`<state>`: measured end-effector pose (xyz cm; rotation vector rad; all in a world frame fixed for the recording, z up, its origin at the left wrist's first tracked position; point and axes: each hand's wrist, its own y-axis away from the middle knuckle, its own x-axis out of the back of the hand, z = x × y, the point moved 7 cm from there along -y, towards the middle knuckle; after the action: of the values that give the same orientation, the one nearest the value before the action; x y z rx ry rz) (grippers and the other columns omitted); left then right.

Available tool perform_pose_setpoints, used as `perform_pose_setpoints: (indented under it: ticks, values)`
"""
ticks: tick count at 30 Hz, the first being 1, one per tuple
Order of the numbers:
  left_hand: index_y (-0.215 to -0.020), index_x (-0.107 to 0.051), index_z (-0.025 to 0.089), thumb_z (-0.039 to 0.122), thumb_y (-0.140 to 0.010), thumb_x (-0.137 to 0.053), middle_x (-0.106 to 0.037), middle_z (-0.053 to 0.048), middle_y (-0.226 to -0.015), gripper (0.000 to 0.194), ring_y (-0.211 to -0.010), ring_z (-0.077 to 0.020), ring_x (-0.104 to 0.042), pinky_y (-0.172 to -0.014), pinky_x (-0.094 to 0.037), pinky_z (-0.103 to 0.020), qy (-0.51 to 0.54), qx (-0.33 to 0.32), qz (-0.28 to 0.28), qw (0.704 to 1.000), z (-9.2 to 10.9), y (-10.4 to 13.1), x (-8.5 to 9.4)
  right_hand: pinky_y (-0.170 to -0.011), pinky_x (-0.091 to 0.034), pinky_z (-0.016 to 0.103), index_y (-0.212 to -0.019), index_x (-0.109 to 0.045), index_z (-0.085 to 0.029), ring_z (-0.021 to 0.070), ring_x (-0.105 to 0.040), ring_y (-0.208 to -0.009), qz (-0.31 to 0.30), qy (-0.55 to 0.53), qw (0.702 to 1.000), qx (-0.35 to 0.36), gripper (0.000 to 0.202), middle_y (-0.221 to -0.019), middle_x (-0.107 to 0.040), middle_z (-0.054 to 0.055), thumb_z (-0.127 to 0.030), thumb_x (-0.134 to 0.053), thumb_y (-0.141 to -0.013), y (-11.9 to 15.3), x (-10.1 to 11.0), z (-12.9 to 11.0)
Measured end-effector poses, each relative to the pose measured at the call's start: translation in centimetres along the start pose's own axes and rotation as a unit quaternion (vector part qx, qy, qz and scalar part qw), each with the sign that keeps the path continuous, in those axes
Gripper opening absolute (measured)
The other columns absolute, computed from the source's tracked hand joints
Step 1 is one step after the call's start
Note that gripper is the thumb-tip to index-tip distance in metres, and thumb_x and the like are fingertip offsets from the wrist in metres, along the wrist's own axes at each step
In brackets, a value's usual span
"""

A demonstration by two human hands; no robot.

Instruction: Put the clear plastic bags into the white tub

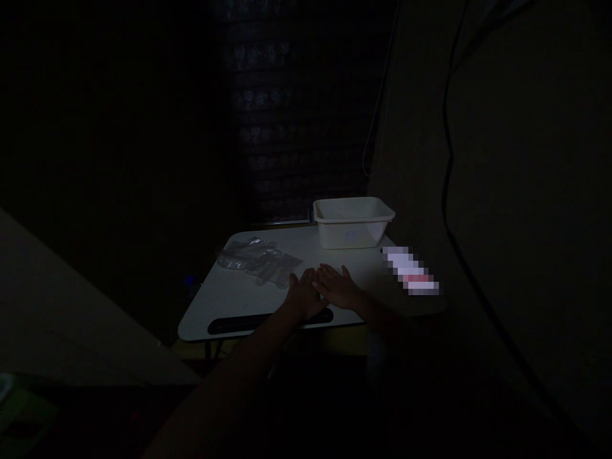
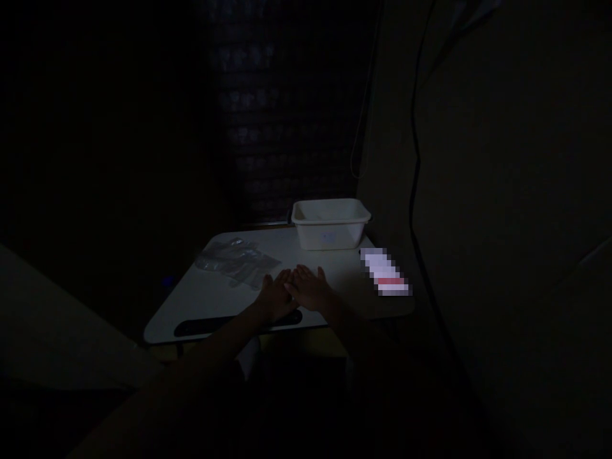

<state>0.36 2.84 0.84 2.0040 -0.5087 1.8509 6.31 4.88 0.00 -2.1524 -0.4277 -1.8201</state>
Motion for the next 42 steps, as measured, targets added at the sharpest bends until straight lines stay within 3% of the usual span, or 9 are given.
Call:
perform_pose_setpoints:
  ticks: [6,16,23,32,42]
  values:
    - [-0.129,-0.022,0.008,0.051,-0.078,-0.022,-0.024,-0.017,-0.134,0.067,-0.124,-0.0263,-0.018,-0.093,-0.017,-0.053,0.0,0.001,-0.001,1.0,0.0,0.0,0.2,-0.097,-0.008,0.051,-0.13,-0.024,-0.015,0.019,-0.012,-0.126,-0.019,-0.009,1.0,-0.003,0.06,-0.138,-0.019,0.009,-0.047,-0.007,-0.082,-0.1,-0.2,0.0]
    - [-0.131,-0.015,0.008,0.049,-0.076,-0.024,-0.019,-0.015,-0.137,0.069,-0.126,-0.0255,-0.011,-0.097,-0.007,-0.053,0.019,0.013,0.033,0.999,0.2,-1.2,0.4,-0.097,-0.011,0.049,-0.129,-0.027,-0.016,0.0181,-0.015,-0.126,0.06,0.02,0.998,0.006,0.056,-0.137,-0.022,0.008,-0.044,-0.01,-0.083,0.3,1.2,0.8]
    - [-0.13,-0.018,0.009,0.046,-0.078,-0.022,-0.019,-0.015,-0.136,0.064,-0.125,-0.0256,-0.014,-0.094,-0.011,-0.055,0.027,-0.014,0.008,0.999,1.3,-1.7,-0.4,-0.097,-0.012,0.049,-0.128,-0.028,-0.015,0.0174,-0.015,-0.126,0.026,0.015,1.0,-0.005,0.057,-0.137,-0.023,0.01,-0.044,-0.009,-0.083,0.7,0.2,1.8]
    - [-0.13,-0.019,0.01,0.046,-0.078,-0.022,-0.018,-0.015,-0.137,0.063,-0.125,-0.026,-0.013,-0.093,-0.012,-0.056,0.014,-0.018,-0.007,1.0,1.4,-1.5,-0.4,-0.097,-0.012,0.049,-0.129,-0.026,-0.015,0.0182,-0.014,-0.126,0.009,0.005,1.0,-0.009,0.059,-0.137,-0.022,0.01,-0.047,-0.008,-0.083,0.5,-0.2,1.9]
    - [-0.13,-0.017,0.006,0.044,-0.078,-0.025,-0.018,-0.016,-0.136,0.065,-0.126,-0.0257,-0.011,-0.096,-0.01,-0.053,0.02,-0.014,0.052,0.998,1.4,-1.3,0.5,-0.097,-0.016,0.049,-0.128,-0.028,-0.015,0.0187,-0.018,-0.125,0.093,0.048,0.995,0.01,0.055,-0.136,-0.024,0.009,-0.044,-0.013,-0.084,1.2,1.2,1.8]
